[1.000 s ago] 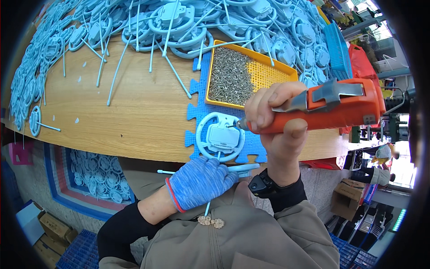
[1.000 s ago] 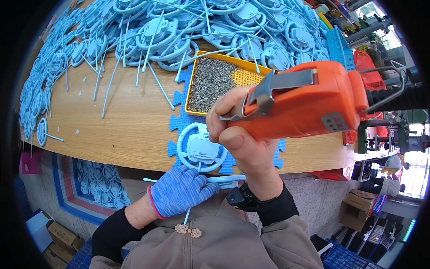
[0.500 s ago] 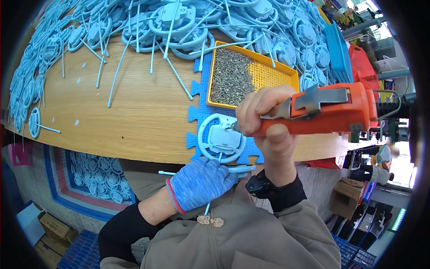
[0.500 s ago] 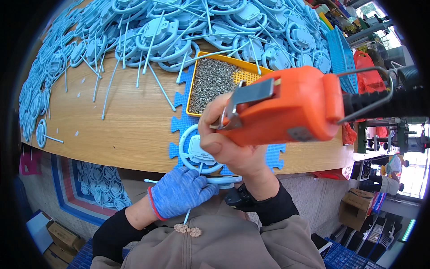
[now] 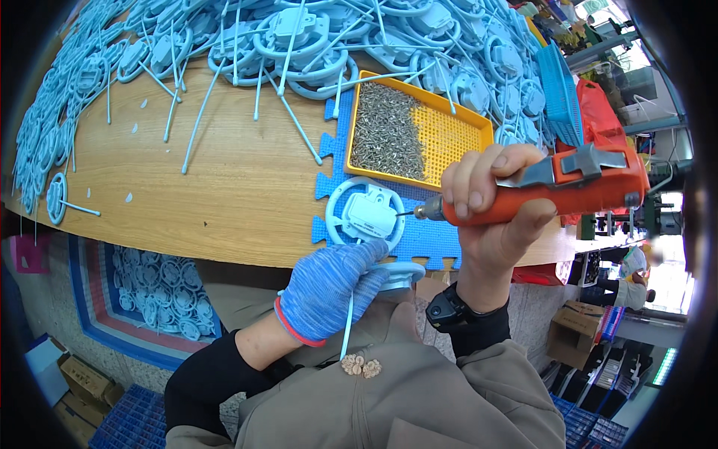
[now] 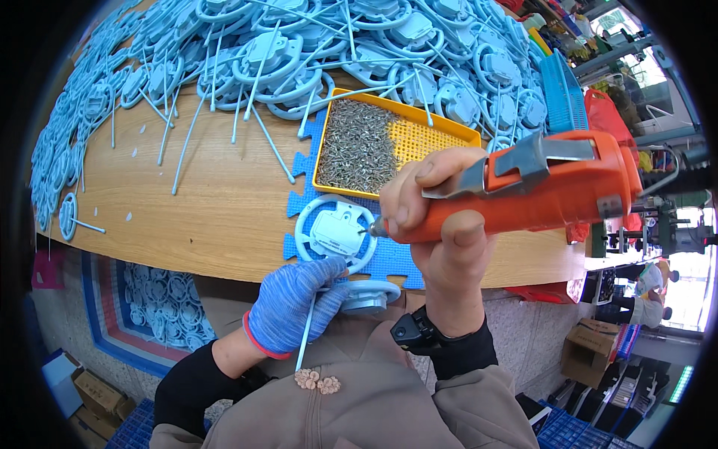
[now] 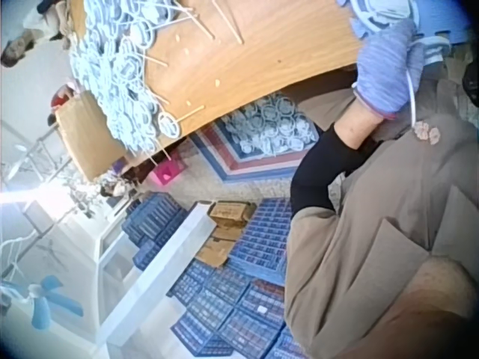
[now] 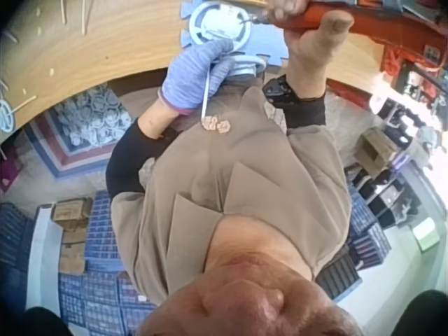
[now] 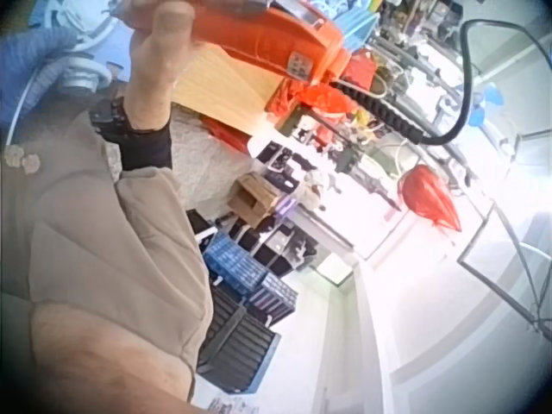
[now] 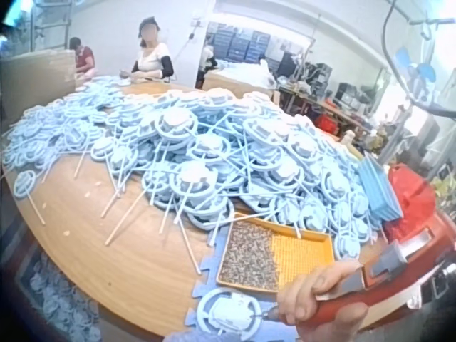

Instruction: Using an electric screwdriver to assemble blue plastic fan guard components at a manufacturing workstation.

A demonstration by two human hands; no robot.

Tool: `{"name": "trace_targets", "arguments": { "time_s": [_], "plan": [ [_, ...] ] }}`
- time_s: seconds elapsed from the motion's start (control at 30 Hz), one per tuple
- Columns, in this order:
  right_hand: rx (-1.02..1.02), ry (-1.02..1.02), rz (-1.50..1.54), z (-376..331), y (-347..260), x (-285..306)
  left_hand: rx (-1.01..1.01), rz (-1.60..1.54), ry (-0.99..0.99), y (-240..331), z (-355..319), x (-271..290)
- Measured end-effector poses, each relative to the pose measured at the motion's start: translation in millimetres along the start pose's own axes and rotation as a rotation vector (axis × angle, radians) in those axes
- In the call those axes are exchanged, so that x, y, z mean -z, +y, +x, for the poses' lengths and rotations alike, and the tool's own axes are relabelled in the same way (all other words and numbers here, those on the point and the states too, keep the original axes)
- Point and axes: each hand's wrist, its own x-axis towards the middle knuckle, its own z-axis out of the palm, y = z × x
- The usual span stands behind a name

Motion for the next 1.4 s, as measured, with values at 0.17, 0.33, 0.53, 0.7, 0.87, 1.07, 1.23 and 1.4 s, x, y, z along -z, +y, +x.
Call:
{"name": "trace_targets", "arguments": {
  "time_s": [0.17, 0.33, 0.53, 0.7, 0.87, 1.07, 1.23, 1.4],
  "plan": [
    [0.110, 0.088, -0.073, 5.2, -9.3, 27.7, -0.021, 0.083, -0.041, 6.4, 3.3, 4.1],
    [0.156, 0.201, -0.106, 9.6, 2.1, 70.2, -0.104, 0.142, -0.062, 5.3, 6.9, 1.6],
    [0.112, 0.193, -0.058, 13.2, 17.7, 83.4, -0.104, 0.189, -0.123, 2.1, 8.7, 0.1],
    [0.078, 0.186, -0.007, 14.0, 24.0, 85.6, -0.102, 0.191, -0.145, 2.9, 11.7, 0.8],
    [0.051, 0.187, 0.012, 13.8, 28.4, 86.7, -0.106, 0.180, -0.178, 2.2, 11.8, 1.9],
    [0.025, 0.190, -0.012, 15.8, 32.7, 86.3, -0.110, 0.176, -0.161, 3.3, 12.7, 0.8],
    [0.052, 0.135, -0.042, 20.7, 32.5, 82.5, -0.126, 0.197, -0.150, 0.6, 10.6, 1.8],
    [0.062, 0.170, -0.066, 18.9, 32.6, 82.5, -0.143, 0.191, -0.142, -0.8, 10.2, 1.8]
  ]
}}
